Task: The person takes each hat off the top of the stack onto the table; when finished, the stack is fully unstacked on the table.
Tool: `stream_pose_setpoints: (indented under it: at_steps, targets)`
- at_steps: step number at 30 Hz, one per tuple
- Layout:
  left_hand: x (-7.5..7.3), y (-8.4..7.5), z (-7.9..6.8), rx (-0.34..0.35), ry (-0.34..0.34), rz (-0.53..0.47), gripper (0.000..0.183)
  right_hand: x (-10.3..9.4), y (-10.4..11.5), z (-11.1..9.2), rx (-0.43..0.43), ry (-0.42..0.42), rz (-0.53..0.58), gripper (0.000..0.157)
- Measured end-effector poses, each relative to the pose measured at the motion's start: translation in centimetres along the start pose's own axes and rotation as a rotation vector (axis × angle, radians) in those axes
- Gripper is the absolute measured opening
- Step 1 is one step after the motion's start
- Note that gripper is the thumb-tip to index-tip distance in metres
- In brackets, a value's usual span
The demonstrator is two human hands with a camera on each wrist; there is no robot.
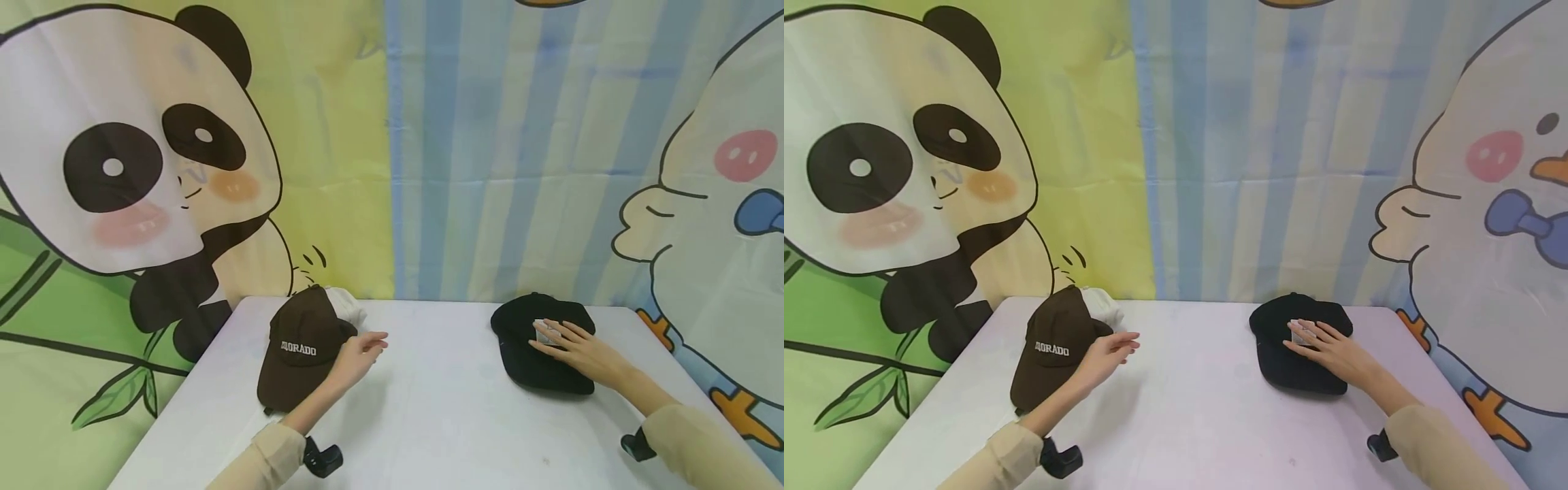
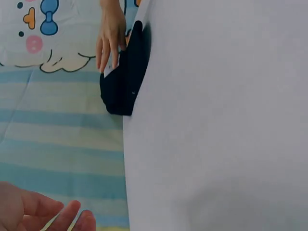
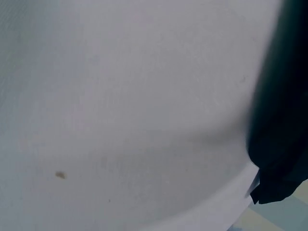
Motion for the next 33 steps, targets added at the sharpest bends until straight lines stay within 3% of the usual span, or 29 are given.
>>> stream_pose_setpoints:
  at_steps: [3, 5, 9, 13, 16, 19, 23, 26, 29, 33]
  targets:
    - [-3.2, 2.2, -3.2, -0.044, -0.052, -0.005, 0.024, 0.6, 0.5, 0.1, -0.004, 0.041, -0.009, 0.082]
    - [-5.4, 3.7, -5.5, -0.096, -0.093, -0.019, 0.024, 0.6, 0.7, 0.2, -0.001, 0.048, -0.027, 0.092]
    - [-9.1, 6.1, -9.5, -0.214, -0.149, -0.038, 0.026, 0.1, 0.9, 0.7, -0.005, 0.017, -0.072, 0.081]
    - [-11.9, 8.1, -12.3, -0.286, -0.172, -0.013, 0.029, 0.5, 0.7, 1.0, 0.005, 0.022, -0.077, 0.083]
    - [-13.6, 10.3, -13.3, -0.244, -0.2, -0.005, 0.03, 0.8, 0.6, 1.0, 0.01, 0.024, -0.068, 0.074]
    - [-14.5, 12.0, -13.8, -0.21, -0.228, -0.002, 0.032, -0.5, 0.6, 1.3, 0.0, -0.058, -0.073, 0.039]
    - [-14.7, 12.0, -13.9, -0.251, -0.228, 0.028, 0.032, -5.1, 0.1, 3.9, 0.004, -0.201, -0.028, 0.044]
    - [-14.6, 11.2, -13.5, -0.301, -0.189, 0.035, 0.032, -8.7, -1.1, 8.2, 0.06, -0.173, 0.162, 0.031]
    - [-14.8, 11.5, -13.0, -0.361, -0.136, -0.004, 0.032, -10.6, -2.2, 13.5, 0.125, -0.024, 0.559, 0.025]
    - [-15.5, 13.3, -12.7, -0.442, -0.07, -0.075, 0.032, -11.0, -1.3, 19.9, 0.143, 0.154, 1.081, 0.032]
Point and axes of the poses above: each hand's wrist, its own z-axis towards the middle knuckle, its own x-axis out of the palm, y = z × x, the point moved 10 cm from there along z, towards the middle knuckle, and after that the axes turned 11 degrees about y, right-handed, at the moved point
